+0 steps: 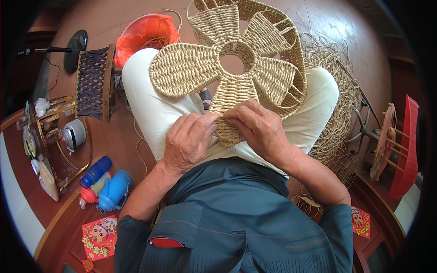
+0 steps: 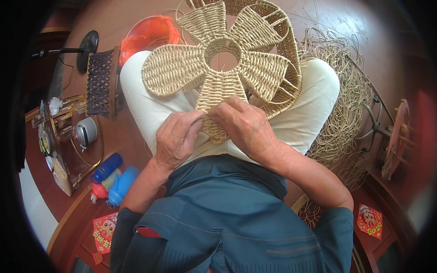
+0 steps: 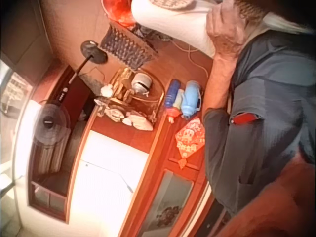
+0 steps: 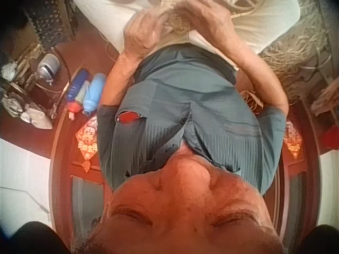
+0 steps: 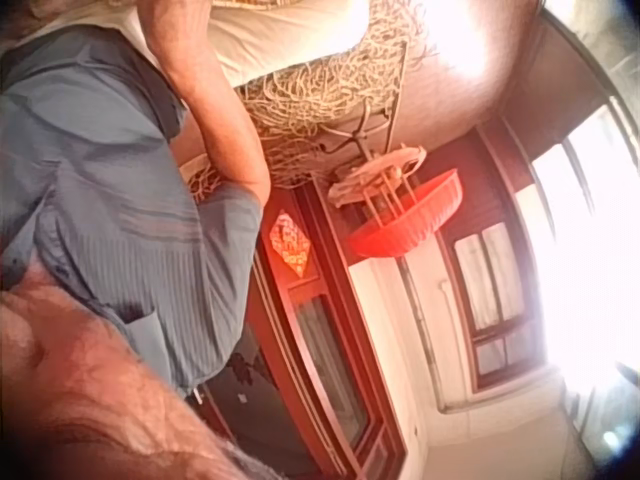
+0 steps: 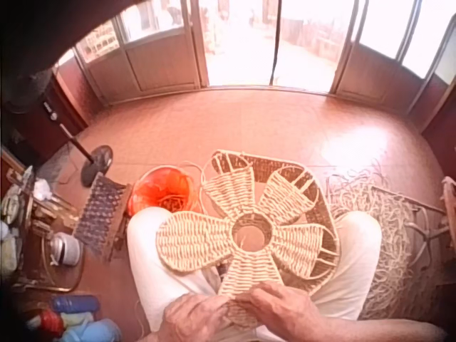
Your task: The person is manually weaving a flower-shaped decorative item using straw or wicker material.
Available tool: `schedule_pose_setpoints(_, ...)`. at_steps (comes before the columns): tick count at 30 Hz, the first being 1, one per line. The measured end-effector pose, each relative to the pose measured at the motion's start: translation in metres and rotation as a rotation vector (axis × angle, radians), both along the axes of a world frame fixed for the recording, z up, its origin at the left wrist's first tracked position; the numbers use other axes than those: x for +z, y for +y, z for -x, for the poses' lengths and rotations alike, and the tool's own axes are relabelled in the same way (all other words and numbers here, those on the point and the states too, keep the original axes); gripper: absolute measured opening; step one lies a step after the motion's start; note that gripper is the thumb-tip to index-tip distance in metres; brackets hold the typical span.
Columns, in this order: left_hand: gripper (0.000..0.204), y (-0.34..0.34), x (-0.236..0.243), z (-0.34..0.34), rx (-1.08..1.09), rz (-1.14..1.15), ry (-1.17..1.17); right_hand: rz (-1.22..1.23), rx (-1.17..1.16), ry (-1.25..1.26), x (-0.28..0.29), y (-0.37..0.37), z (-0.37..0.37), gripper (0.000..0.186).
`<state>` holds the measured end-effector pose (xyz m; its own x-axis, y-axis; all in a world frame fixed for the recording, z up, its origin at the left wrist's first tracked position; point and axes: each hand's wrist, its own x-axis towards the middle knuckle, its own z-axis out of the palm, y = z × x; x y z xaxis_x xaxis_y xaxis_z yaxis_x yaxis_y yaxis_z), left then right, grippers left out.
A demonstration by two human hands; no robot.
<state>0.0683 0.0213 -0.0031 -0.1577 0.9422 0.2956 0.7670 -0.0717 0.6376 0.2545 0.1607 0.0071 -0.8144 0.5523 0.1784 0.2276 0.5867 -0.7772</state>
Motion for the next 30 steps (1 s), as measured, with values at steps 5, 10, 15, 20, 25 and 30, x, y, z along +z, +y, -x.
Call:
schedule_pose_setpoints(5,0.038,0.002,-0.001,0.0,-0.025,-0.031,0.081,0.032,0.007,-0.019,0.002,0.001,-0.001,0.014)
schedule_pose_setpoints(10,0.04,0.003,-0.001,0.002,-0.057,-0.016,0.155,0.03,0.0,-0.023,0.001,0.002,0.0,0.014)
schedule_pose_setpoints(15,0.036,0.005,-0.001,0.001,-0.057,-0.002,0.099,0.053,-0.024,-0.048,0.001,0.002,0.0,0.013)
schedule_pose_setpoints(20,0.034,0.008,0.004,-0.001,-0.048,0.036,0.071,0.074,-0.028,-0.051,0.001,0.002,0.0,0.013)
schedule_pose_setpoints(25,0.032,0.015,0.013,-0.002,-0.044,0.071,0.1,0.098,-0.032,-0.055,0.001,0.002,-0.001,0.013)
schedule_pose_setpoints(30,0.028,0.018,0.02,-0.002,-0.035,0.09,0.136,0.045,-0.05,0.0,0.004,0.0,-0.002,0.014)
